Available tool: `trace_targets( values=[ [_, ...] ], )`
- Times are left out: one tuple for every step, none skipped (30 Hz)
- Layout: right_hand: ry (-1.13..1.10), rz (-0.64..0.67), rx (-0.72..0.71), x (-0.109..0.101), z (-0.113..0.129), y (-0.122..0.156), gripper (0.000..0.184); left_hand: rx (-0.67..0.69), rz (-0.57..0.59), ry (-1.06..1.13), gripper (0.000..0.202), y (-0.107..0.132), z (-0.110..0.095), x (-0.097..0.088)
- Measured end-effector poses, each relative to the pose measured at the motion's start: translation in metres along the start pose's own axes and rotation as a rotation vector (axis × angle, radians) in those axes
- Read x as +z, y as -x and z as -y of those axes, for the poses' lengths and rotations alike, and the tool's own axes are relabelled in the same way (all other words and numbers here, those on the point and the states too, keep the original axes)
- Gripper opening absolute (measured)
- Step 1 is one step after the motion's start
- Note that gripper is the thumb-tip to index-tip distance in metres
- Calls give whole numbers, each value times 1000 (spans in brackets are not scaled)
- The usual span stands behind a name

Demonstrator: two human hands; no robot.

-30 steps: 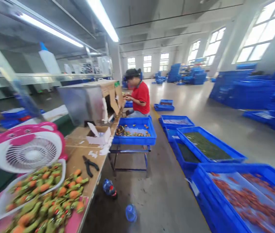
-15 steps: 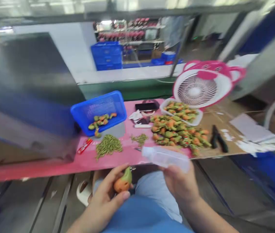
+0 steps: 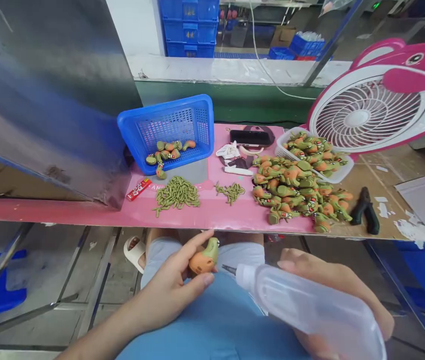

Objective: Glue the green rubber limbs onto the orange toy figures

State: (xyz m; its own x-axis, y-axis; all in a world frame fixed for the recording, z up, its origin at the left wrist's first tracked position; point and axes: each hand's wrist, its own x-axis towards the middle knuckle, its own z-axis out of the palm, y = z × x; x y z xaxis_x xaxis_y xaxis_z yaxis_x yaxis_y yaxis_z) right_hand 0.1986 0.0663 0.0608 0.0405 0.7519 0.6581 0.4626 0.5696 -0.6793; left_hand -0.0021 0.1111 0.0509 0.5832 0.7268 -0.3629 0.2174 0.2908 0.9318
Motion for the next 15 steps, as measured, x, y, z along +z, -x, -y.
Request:
trace_targets(
  values=[
    [-38,-20,-60,2,0,-2,32,-4,0,-10,56,-1,-1,0],
    [-69,-30,-112,4,0,-4,31,-8,-4,-23,55,-2,-1,0],
    [-86,-29,-144,5,0,-6,30,-11,-9,-37,54,-2,-1,0],
    [-85,-19,-160,7,-1,-7,30,-14,-14,-51,54,-2,-2,0],
    [-82,-21,-168,8,-1,-8,29,-20,-14,-61,53,-2,-2,-1],
    [-79,-20,-167,10,-2,-9,28,-26,-11,-67,53,-2,-1,-1],
    [-70,-20,-155,11,-1,-10,26,-30,-8,-74,53,-2,-1,-1],
    [-57,-30,-149,11,0,-12,24,-33,-9,-85,53,-2,-1,-2],
    [-39,-39,-140,12,1,-13,22,-34,-11,-97,53,-2,-1,-2],
    [-20,-36,-128,12,2,-14,20,-36,-10,-108,53,-1,-1,-3],
    [0,-28,-116,13,4,-15,19,-36,-9,-116,53,-1,-1,-3],
    [19,-16,-108,13,5,-16,18,-37,-8,-123,53,-1,-1,-3],
    [34,-9,-102,13,5,-16,18,-37,-6,-129,53,-1,-1,-3],
    [42,-4,-101,13,6,-16,18,-36,-5,-135,53,-2,-2,-3],
    [45,-3,-108,14,6,-16,18,-33,-7,-142,53,-2,-2,-3]
  ],
)
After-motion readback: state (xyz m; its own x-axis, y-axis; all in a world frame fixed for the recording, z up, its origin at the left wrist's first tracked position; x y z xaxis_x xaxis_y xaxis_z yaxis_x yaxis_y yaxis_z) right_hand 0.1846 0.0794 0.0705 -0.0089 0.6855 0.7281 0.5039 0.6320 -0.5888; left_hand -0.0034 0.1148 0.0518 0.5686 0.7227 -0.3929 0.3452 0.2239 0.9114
